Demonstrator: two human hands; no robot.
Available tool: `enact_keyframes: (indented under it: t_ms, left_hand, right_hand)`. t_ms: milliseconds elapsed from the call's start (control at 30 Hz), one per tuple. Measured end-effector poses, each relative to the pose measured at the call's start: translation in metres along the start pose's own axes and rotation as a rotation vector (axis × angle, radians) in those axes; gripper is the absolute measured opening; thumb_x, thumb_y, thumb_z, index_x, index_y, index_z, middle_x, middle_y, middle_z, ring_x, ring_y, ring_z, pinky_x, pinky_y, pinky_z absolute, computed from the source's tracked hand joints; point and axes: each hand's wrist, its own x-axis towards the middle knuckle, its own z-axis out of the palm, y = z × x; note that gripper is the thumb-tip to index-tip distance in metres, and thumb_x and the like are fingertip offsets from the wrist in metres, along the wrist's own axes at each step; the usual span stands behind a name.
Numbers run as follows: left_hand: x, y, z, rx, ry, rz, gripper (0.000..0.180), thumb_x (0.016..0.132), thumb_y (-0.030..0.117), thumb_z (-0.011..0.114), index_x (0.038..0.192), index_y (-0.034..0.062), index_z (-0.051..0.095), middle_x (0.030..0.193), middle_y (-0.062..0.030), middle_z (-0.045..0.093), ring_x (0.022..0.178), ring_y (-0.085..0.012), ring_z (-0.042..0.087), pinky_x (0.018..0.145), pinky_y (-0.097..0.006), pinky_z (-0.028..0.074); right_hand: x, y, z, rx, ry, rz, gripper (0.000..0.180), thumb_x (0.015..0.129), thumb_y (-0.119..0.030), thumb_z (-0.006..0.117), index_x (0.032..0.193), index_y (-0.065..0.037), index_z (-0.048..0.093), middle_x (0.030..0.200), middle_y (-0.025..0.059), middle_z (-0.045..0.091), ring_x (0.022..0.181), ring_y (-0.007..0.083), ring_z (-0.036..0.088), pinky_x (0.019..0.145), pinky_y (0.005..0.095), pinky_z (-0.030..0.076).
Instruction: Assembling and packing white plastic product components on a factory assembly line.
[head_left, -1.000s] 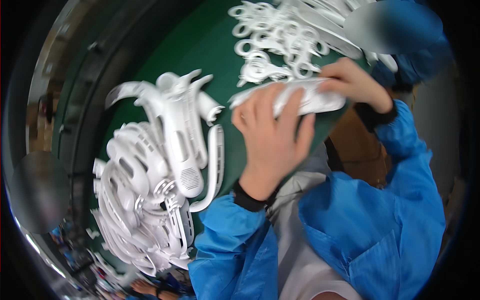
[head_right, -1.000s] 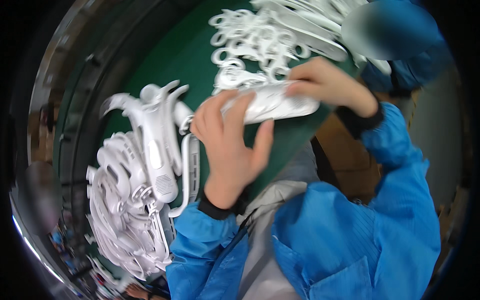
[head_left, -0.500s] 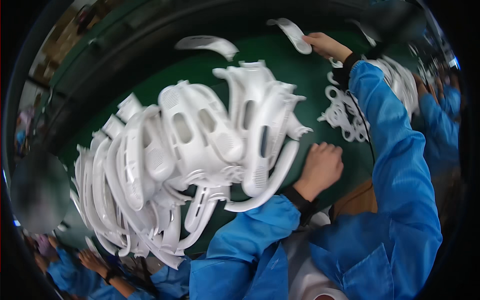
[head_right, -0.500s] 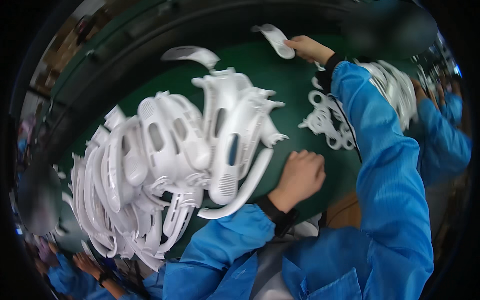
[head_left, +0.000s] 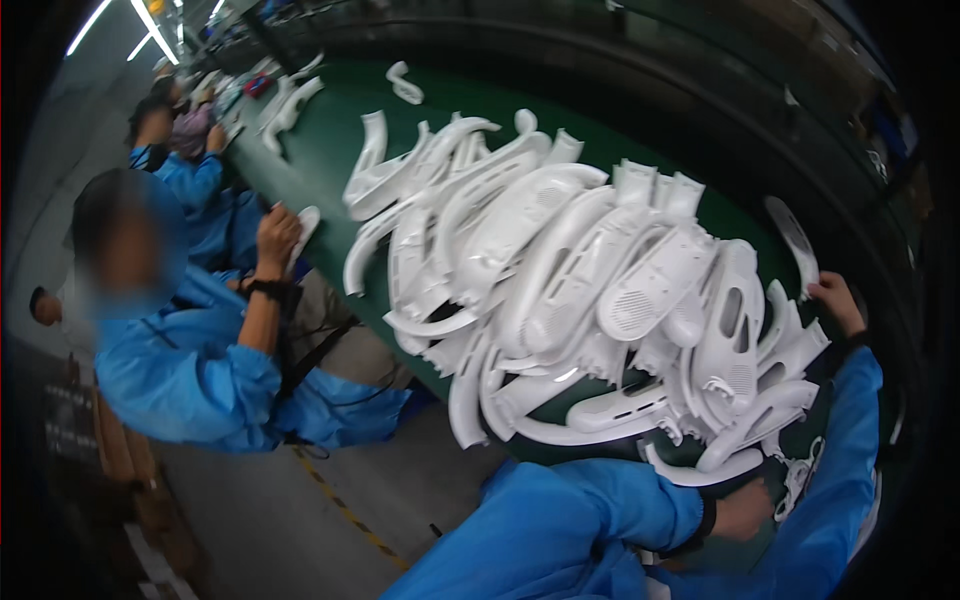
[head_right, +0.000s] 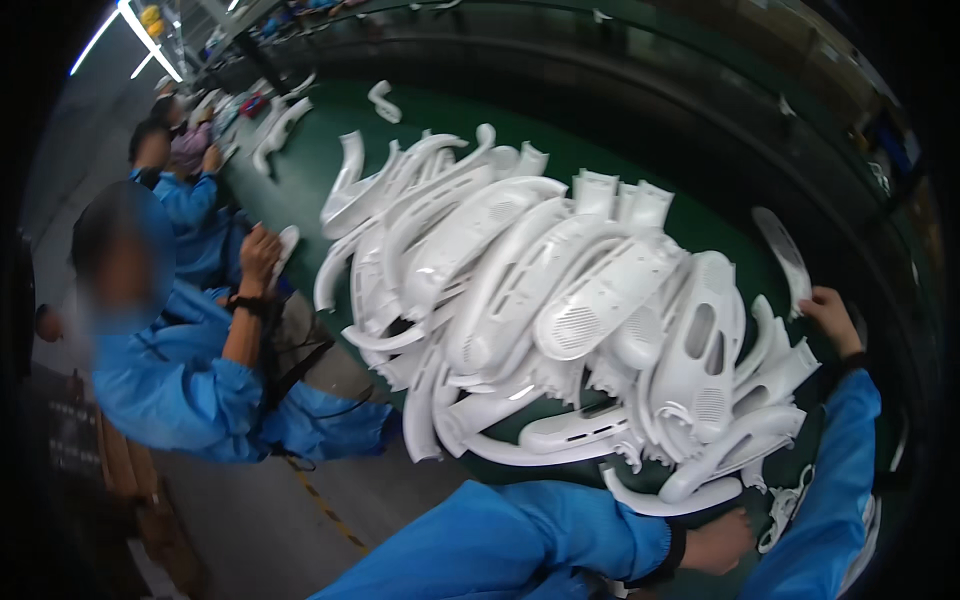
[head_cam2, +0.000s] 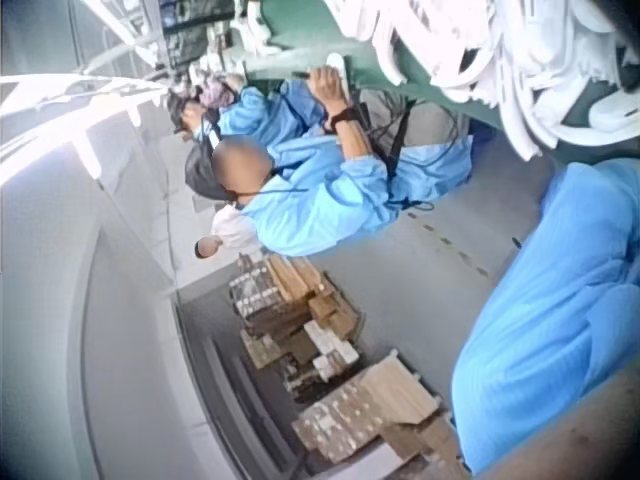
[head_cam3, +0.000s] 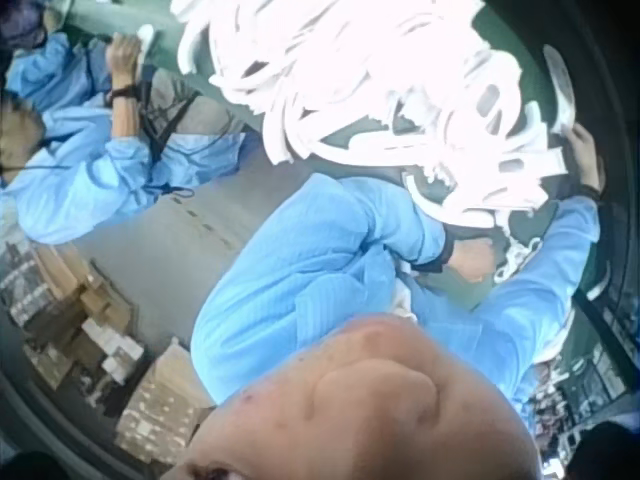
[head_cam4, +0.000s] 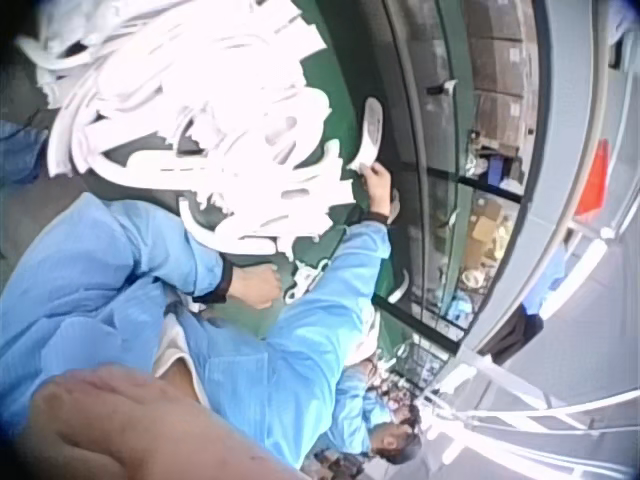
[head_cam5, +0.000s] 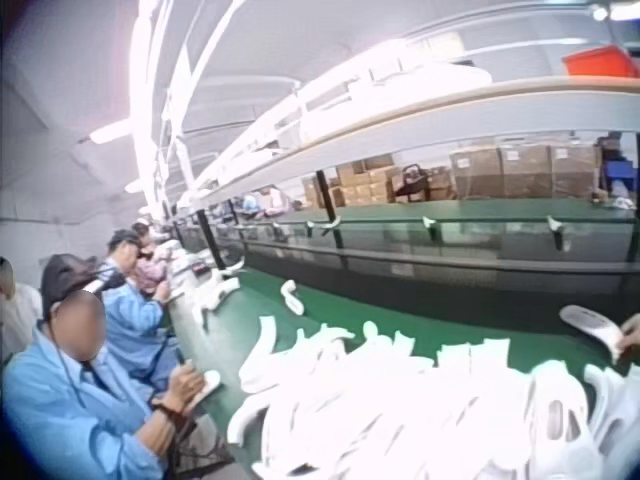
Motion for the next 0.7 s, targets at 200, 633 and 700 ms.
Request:
enact_keyframes:
  t_ms: [200,633,700]
  left_hand:
    - [-0.005,0.009,-0.019,-0.266,0.166,-0.065,0.013,0.079,0.015,0.055,0.083,0.0025,0.056,0.071,-0.0182,0.058,0.076,-0.0383,0.057,0.078,-0.049,0.041]
    - [-0.007,0.025,-0.049,-1.191,0.011,-0.355,0.029,0.091,0.006,0.054,0.118,-0.0008,0.048,0.110,-0.0078,0.059,0.099,-0.0117,0.056,0.086,-0.028,0.046]
    - [-0.009,0.034,-0.066,-1.146,-0.113,-0.387,0.027,0.089,0.003,0.055,0.116,-0.0017,0.050,0.103,-0.0067,0.061,0.093,-0.0108,0.058,0.083,-0.027,0.047]
  right_hand:
    - [-0.110,-0.027,-0.014,0.295,0.252,0.101,0.020,0.089,-0.025,0.059,0.073,-0.013,0.055,0.057,-0.0072,0.046,0.044,0.0015,0.039,0.039,0.0188,0.026]
    - [-0.441,-0.109,0.155,-0.078,0.307,0.031,0.024,0.077,-0.021,0.071,0.089,-0.003,0.061,0.075,0.0094,0.059,0.065,0.0218,0.057,0.060,0.0329,0.045]
    - [-0.447,-0.120,0.149,-0.043,0.211,-0.001,0.027,0.075,-0.022,0.073,0.089,-0.002,0.061,0.078,0.0099,0.060,0.069,0.0259,0.059,0.063,0.0343,0.046]
